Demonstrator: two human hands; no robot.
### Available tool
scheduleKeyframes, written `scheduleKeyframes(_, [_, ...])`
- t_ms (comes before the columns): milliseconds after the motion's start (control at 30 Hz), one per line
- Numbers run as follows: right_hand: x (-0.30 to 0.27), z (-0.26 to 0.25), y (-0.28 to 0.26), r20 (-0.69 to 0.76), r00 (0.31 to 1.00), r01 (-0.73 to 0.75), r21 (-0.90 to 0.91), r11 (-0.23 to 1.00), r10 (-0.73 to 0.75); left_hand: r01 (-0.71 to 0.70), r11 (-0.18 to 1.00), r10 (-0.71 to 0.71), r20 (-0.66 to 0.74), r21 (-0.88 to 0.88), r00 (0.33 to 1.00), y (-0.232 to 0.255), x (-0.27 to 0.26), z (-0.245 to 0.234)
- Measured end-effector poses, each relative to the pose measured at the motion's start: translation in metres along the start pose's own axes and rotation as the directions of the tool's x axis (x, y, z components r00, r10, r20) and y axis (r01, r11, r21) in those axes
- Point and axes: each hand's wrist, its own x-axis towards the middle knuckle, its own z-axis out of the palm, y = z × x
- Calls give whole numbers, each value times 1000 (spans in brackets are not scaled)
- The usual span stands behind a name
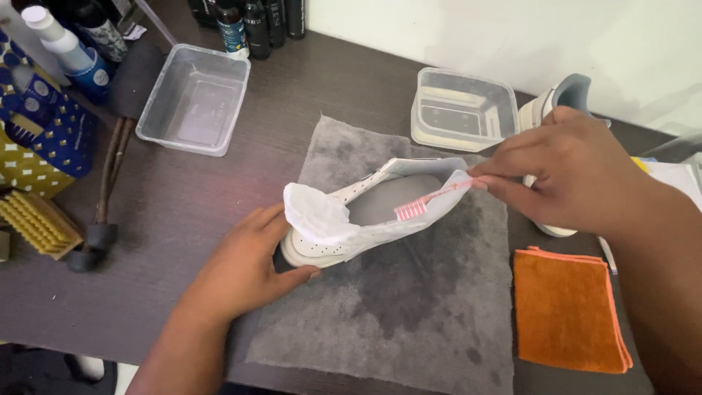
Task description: The person prepares a white sneaker by inserting a tissue into the toe box and wrapping a wet tissue strip around the upper collar. They then use a toothbrush to scrub the toe box and side panels of the shoe.
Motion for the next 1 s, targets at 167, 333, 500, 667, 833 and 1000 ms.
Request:
scheduleKeyframes(167, [-10, -5, -4, -113, 993, 34, -29, 999, -37, -85, 996, 83, -53, -31, 995, 2, 1, 0])
scheduleKeyframes(333, [-30, -8, -8, -238, 968, 74, -57, 996, -85, -46, 999, 46, -21, -23, 999, 0, 0, 0])
scheduleKeyframes(500, [-43, 14, -16, -312, 948, 69, 31, 997, -56, -37, 999, 36, -36, -10, 999, -2, -1, 3])
scheduleKeyframes(667, [-50, 26, -16, -317, 948, 21, 33, 999, -10, -21, 1000, 21, -14, -6, 1000, -2, -1, 2])
scheduleKeyframes(833, [-54, 26, -17, -304, 953, 17, 49, 999, -1, -59, 998, 58, -36, -26, 998, -3, -1, 3])
scheduleKeyframes(1000, [-59, 31, -21, -315, 949, -26, 29, 999, 33, -43, 999, 42, -28, -30, 999, -2, 0, 2])
